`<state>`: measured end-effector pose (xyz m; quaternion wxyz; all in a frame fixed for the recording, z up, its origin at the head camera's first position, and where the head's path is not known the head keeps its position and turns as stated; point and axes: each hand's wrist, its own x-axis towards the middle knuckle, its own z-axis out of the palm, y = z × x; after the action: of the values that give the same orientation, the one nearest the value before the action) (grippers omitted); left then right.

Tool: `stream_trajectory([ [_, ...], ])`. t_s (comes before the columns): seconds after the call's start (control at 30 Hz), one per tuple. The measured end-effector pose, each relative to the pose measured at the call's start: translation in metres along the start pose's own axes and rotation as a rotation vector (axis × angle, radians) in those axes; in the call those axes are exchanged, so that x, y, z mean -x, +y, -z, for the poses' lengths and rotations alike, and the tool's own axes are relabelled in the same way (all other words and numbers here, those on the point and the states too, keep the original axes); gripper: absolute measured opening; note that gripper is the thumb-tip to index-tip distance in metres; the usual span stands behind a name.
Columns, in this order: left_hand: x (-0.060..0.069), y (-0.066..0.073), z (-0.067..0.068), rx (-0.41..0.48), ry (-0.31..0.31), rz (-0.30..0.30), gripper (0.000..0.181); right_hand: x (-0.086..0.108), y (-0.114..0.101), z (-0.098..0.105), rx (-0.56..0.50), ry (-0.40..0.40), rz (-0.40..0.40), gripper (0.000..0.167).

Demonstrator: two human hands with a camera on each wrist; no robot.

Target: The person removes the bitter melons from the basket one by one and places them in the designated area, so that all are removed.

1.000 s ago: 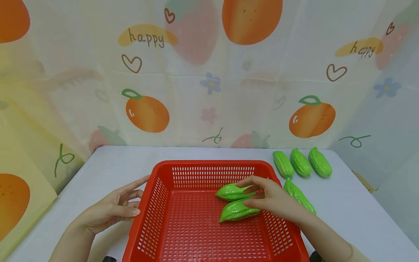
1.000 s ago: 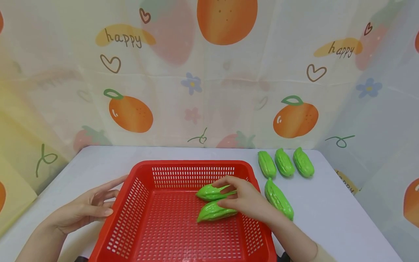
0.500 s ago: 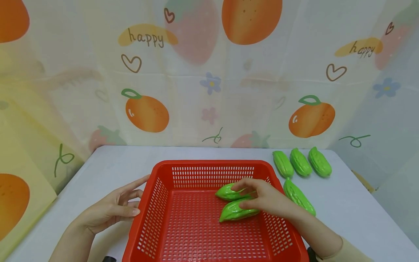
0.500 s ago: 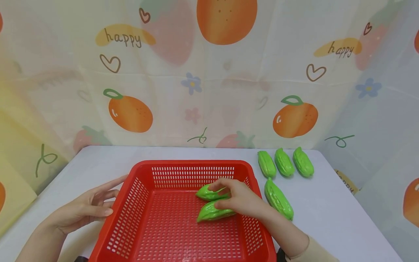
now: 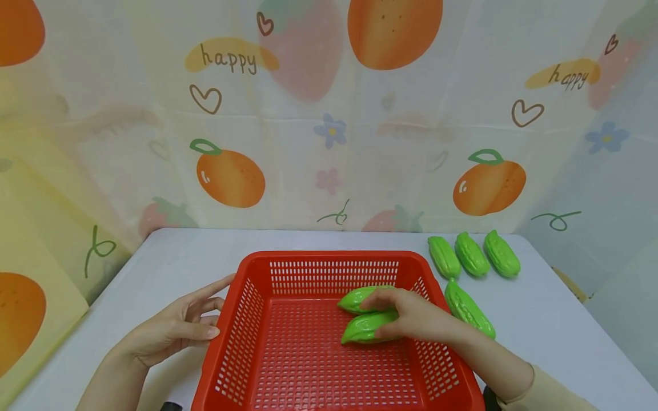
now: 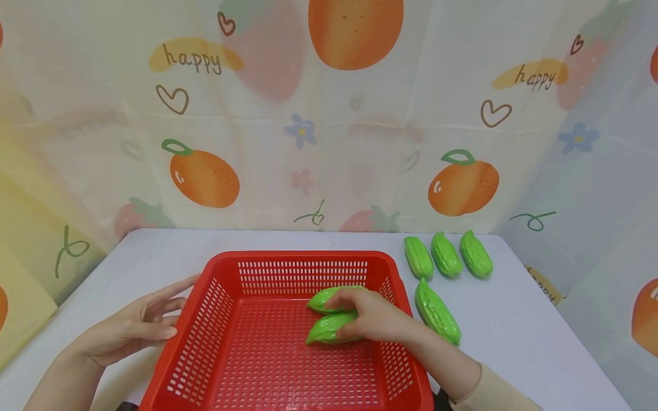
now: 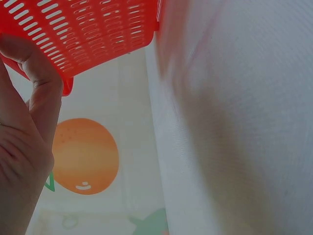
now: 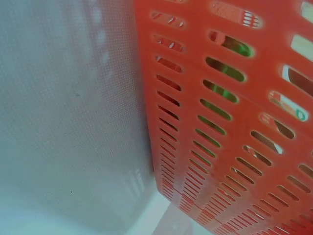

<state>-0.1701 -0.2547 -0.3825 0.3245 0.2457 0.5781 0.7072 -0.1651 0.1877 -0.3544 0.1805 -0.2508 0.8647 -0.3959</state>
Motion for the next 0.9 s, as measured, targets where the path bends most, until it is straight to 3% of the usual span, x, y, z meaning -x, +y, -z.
stream_trajectory([
  [0.4, -0.0002, 0.0009, -0.0008, -0.003, 0.009, 0.004, 0.077, 0.0027, -0.0028, -0.001, 0.139, -0.038, -0.009, 0.046],
  [0.67, -0.0003, 0.0005, -0.0004, 0.001, 0.004, -0.001, 0.077, 0.003, -0.0036, -0.0025, 0.126, -0.156, -0.052, 0.053],
  [0.9, 0.0, 0.0002, -0.0001, -0.009, 0.008, 0.0, 0.077, 0.0043, -0.0042, -0.0034, 0.126, -0.188, -0.037, 0.06],
])
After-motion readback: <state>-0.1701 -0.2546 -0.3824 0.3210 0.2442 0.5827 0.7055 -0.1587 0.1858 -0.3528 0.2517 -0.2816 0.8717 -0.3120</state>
